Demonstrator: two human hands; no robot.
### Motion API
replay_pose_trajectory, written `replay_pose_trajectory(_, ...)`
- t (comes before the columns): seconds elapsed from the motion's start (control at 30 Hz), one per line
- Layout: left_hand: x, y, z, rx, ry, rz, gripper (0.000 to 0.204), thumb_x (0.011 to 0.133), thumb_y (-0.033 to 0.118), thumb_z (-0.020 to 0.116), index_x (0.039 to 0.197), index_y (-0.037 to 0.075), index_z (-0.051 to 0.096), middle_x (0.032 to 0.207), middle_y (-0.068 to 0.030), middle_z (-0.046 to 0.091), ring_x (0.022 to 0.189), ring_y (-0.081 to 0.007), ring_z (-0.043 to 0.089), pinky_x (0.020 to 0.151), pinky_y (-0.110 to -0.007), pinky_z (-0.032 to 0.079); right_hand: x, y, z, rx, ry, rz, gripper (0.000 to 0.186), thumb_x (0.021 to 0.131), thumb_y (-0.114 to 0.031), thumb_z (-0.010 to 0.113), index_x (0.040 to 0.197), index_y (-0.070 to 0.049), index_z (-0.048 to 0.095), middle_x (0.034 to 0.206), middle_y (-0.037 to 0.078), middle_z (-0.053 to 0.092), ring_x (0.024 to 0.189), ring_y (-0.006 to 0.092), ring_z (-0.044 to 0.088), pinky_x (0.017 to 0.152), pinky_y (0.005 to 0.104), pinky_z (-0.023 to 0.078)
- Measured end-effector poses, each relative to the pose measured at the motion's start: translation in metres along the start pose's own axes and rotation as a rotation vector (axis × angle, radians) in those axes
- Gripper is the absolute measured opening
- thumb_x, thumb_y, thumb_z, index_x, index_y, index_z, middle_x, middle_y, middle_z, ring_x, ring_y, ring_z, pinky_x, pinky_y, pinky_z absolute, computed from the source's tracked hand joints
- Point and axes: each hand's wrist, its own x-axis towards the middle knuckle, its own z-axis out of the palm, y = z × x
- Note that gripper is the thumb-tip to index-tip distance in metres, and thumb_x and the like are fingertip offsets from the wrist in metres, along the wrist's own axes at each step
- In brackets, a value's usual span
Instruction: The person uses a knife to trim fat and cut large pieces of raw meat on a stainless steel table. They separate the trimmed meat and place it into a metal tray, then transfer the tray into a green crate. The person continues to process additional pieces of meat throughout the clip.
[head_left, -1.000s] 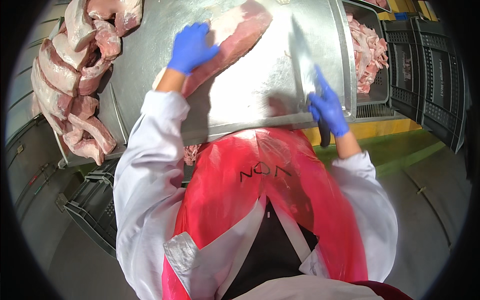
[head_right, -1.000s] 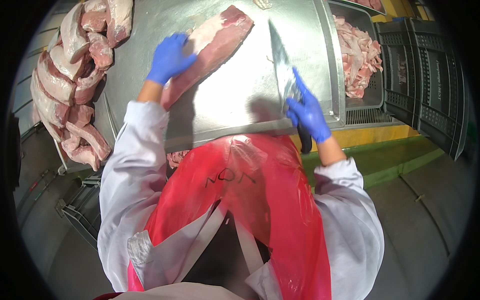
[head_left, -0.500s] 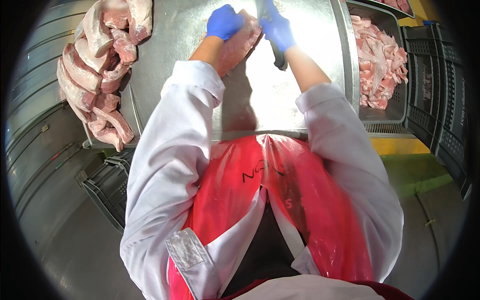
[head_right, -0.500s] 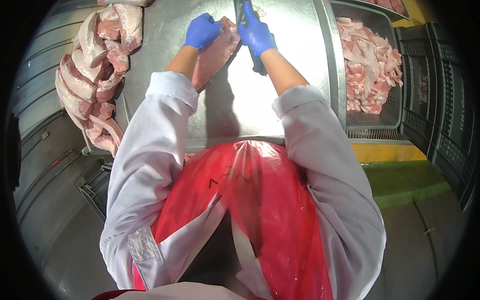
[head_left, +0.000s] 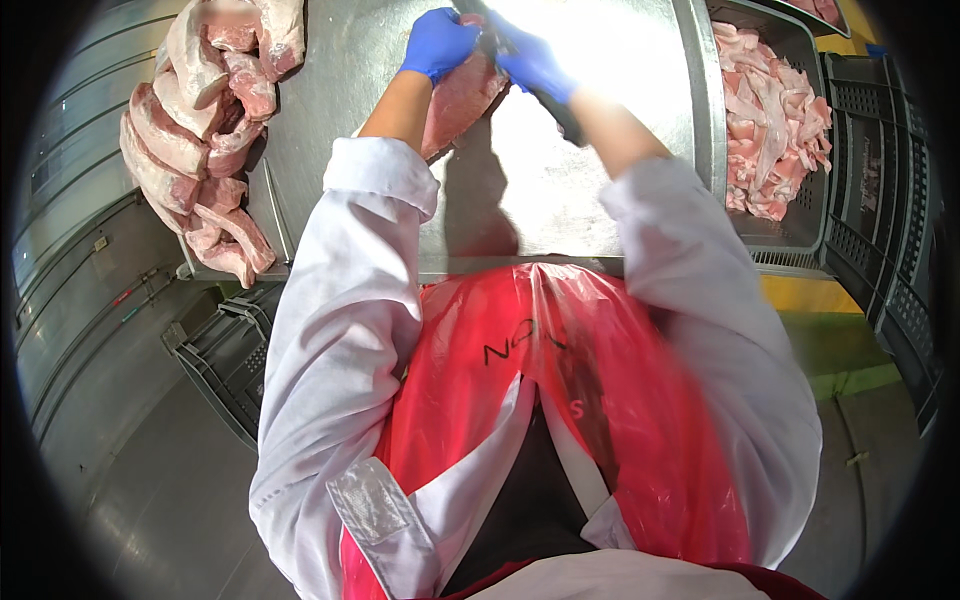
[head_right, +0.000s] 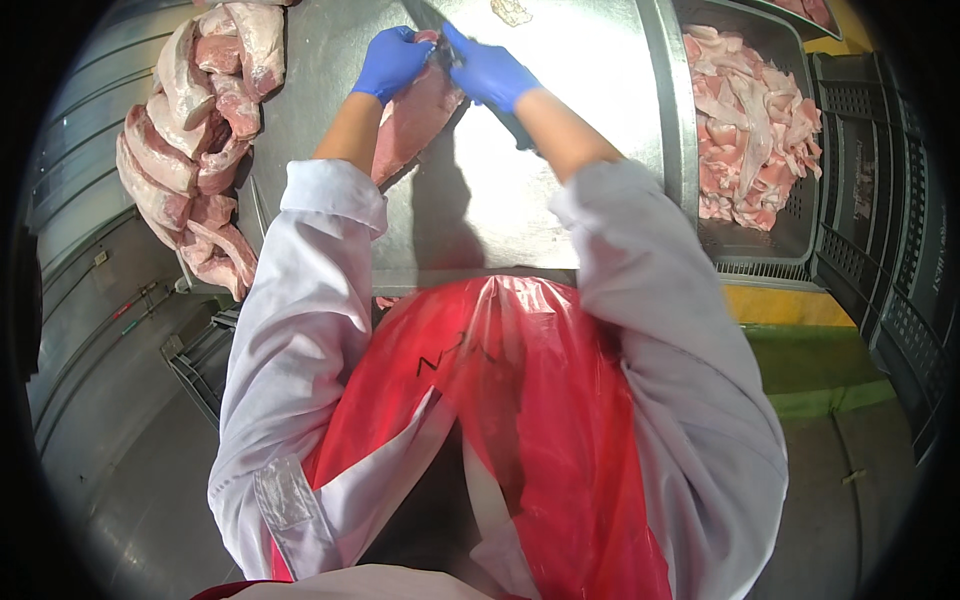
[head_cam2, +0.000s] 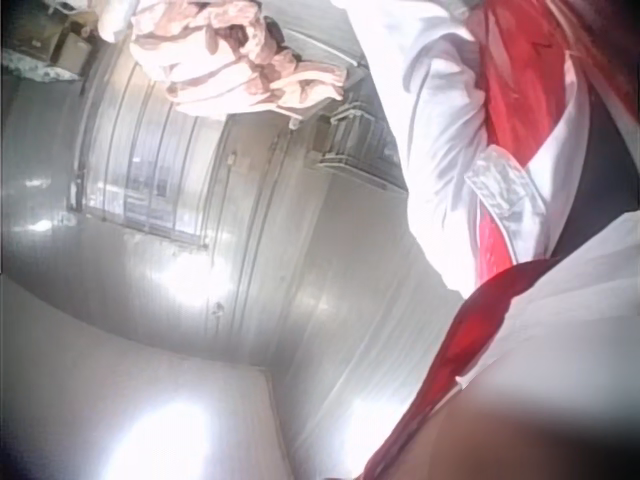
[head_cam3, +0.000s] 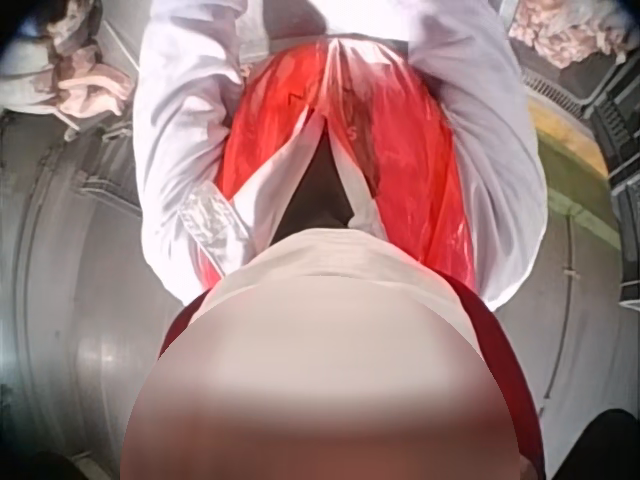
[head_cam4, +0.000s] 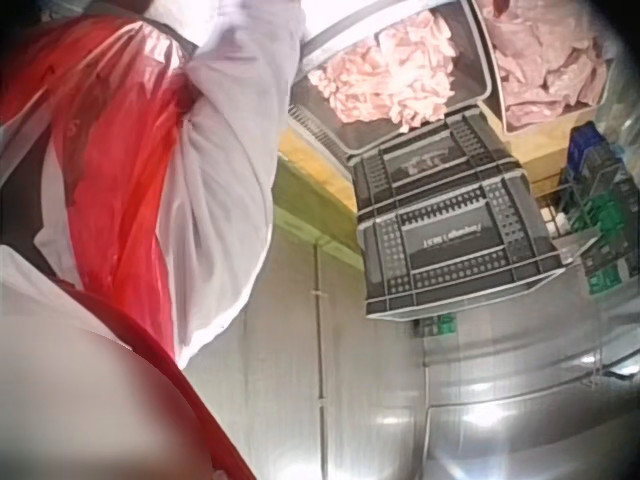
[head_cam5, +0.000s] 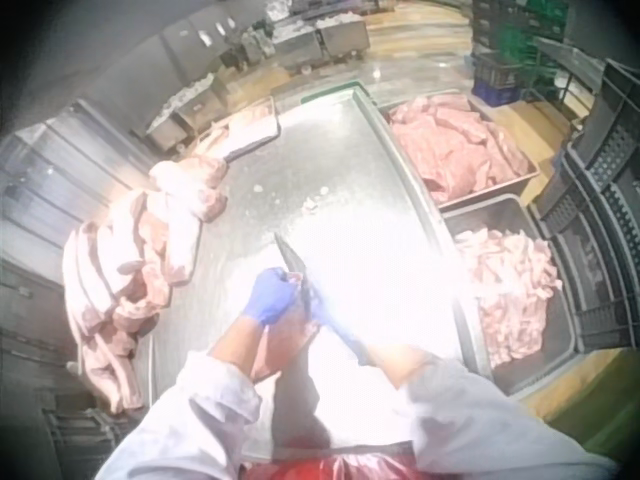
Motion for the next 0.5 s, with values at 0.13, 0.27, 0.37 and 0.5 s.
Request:
replay_pose_trajectory(0.13, 0.004, -0.003, -0.018, 0.016, 0.03, 0.074, 0.025, 0.086, 0.024, 0.066, 0.086, 0.0, 0.069, 0.069, -0.0095, 0.068, 0.058, -0.017, 0.064, 0.056, -0.033, 0.052, -0.063, -0.002, -0.024, -0.078, -0.223, 0.068, 0.072, 0.094, -0.021, 0.055, 0.159, -0.031, 0.025, 0.092, 0.014, 0.067, 0.064, 0.0171, 0.062, 0.066, 0.0325, 0.056)
replay_pose_trajectory(0.27, 0.019, -0.002, -0.006, 0.199, 0.071, 0.286, 0.025, 0.086, 0.023, 0.066, 0.089, -0.002, 0.068, 0.072, -0.0171, 0.068, 0.062, -0.0245, 0.064, 0.062, -0.037, 0.053, -0.007, -0.012, -0.008, 0.065, -0.177, 0.013, 0.068, 0.098, -0.022, 0.053, 0.16, -0.03, 0.025, 0.085, 0.01, 0.064, 0.065, 0.0154, 0.059, 0.065, 0.0315, 0.054)
replay_pose_trajectory(0.37, 0.024, 0.002, -0.013, 0.149, 0.088, 0.334, 0.029, 0.085, 0.024, 0.065, 0.075, -0.003, 0.067, 0.068, -0.0249, 0.064, 0.059, -0.0297, 0.061, 0.063, -0.041, 0.052, -0.02, 0.01, 0.011, 0.127, -0.186, 0.007, 0.068, 0.098, -0.021, 0.054, 0.16, -0.026, 0.025, 0.081, 0.008, 0.063, 0.065, 0.015, 0.059, 0.065, 0.0319, 0.054)
replay_pose_trajectory(0.5, 0.039, -0.001, -0.031, 0.117, -0.008, 0.291, 0.027, 0.084, 0.022, 0.065, 0.077, -0.004, 0.068, 0.069, -0.0213, 0.065, 0.061, -0.0259, 0.062, 0.061, -0.04, 0.051, -0.065, 0.018, 0.03, 0.205, -0.184, 0.056, 0.069, 0.097, -0.017, 0.054, 0.16, -0.02, 0.025, 0.079, 0.009, 0.063, 0.065, 0.0153, 0.059, 0.064, 0.0328, 0.054)
